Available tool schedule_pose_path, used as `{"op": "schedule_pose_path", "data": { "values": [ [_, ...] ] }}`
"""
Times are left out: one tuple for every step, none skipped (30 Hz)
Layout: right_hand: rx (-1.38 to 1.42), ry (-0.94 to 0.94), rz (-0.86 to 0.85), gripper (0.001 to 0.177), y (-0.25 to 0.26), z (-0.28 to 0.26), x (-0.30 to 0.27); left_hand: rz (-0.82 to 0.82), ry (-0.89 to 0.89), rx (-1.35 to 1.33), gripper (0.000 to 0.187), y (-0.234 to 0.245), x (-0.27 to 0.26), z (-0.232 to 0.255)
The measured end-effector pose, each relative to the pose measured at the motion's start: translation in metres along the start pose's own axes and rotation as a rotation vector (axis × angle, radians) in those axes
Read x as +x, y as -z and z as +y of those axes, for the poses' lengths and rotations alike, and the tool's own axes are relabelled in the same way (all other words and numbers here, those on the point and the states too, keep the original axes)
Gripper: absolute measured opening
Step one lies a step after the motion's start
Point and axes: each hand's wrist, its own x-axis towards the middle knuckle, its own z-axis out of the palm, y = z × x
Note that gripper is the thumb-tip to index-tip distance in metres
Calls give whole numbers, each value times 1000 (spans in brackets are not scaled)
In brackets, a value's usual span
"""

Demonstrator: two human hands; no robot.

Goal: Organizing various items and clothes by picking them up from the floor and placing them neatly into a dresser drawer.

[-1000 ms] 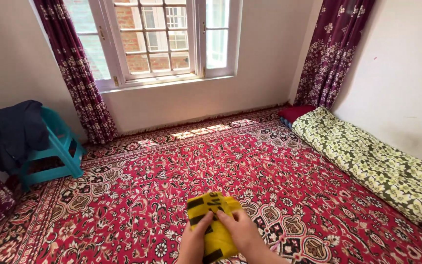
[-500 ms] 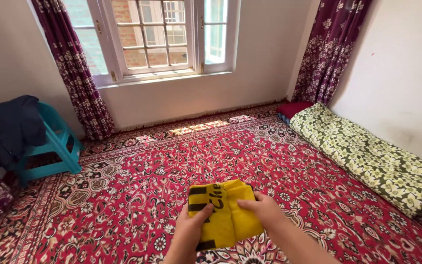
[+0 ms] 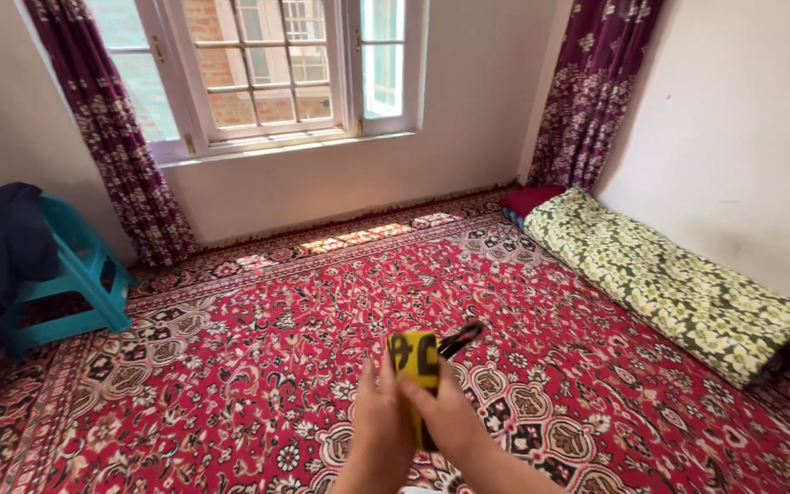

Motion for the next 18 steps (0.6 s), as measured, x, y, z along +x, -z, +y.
{"op": "schedule_pose_path", "data": {
  "values": [
    [-9, -10, 15, 56, 9, 8, 6, 63, 69, 126, 57, -12, -11, 18],
    [-18, -20, 30, 55, 17, 15, 12, 125, 138, 252, 58, -24, -21, 36],
    [-18, -23, 31, 55, 22, 1, 9, 126, 140, 252, 58, -23, -18, 41],
    [138, -89, -36, 50, 26, -13, 6, 87, 154, 360, 56, -21, -14, 46],
    [295, -154, -103, 46, 30, -28, 3, 48, 167, 467, 54, -20, -11, 51],
    [296, -155, -103, 46, 29, -38, -1, 49, 168, 468, 54, -21, -13, 59],
    [428, -202, -192, 43, 30, -48, -6, -32, 189, 410, 51, -25, -15, 65],
    [560, -247, -281, 41, 31, -59, -10, -113, 209, 352, 48, -28, -17, 72],
    [559, -247, -275, 41, 33, -63, -12, -117, 215, 351, 48, -30, -19, 71],
    [582, -242, -322, 41, 35, -67, -15, -139, 249, 305, 47, -32, -21, 70],
    [606, -237, -371, 42, 36, -71, -16, -160, 282, 260, 46, -33, -22, 70],
    [606, -237, -367, 42, 39, -63, -13, -162, 286, 261, 46, -33, -24, 67],
    [517, -219, -297, 44, 43, -55, -11, -134, 263, 275, 45, -33, -25, 63],
    [427, -202, -228, 47, 46, -47, -8, -106, 239, 289, 44, -32, -27, 60],
    [430, -203, -215, 47, 48, -46, -11, -112, 250, 291, 44, -31, -26, 55],
    [153, -134, -5, 53, 50, -46, -14, -87, 178, 337, 44, -30, -24, 49],
    [-124, -72, 209, 60, 53, -44, -19, -66, 114, 384, 44, -29, -24, 42],
    [-122, -82, 229, 60, 57, -49, -30, -76, 133, 389, 44, -27, -22, 33]
  ]
}}
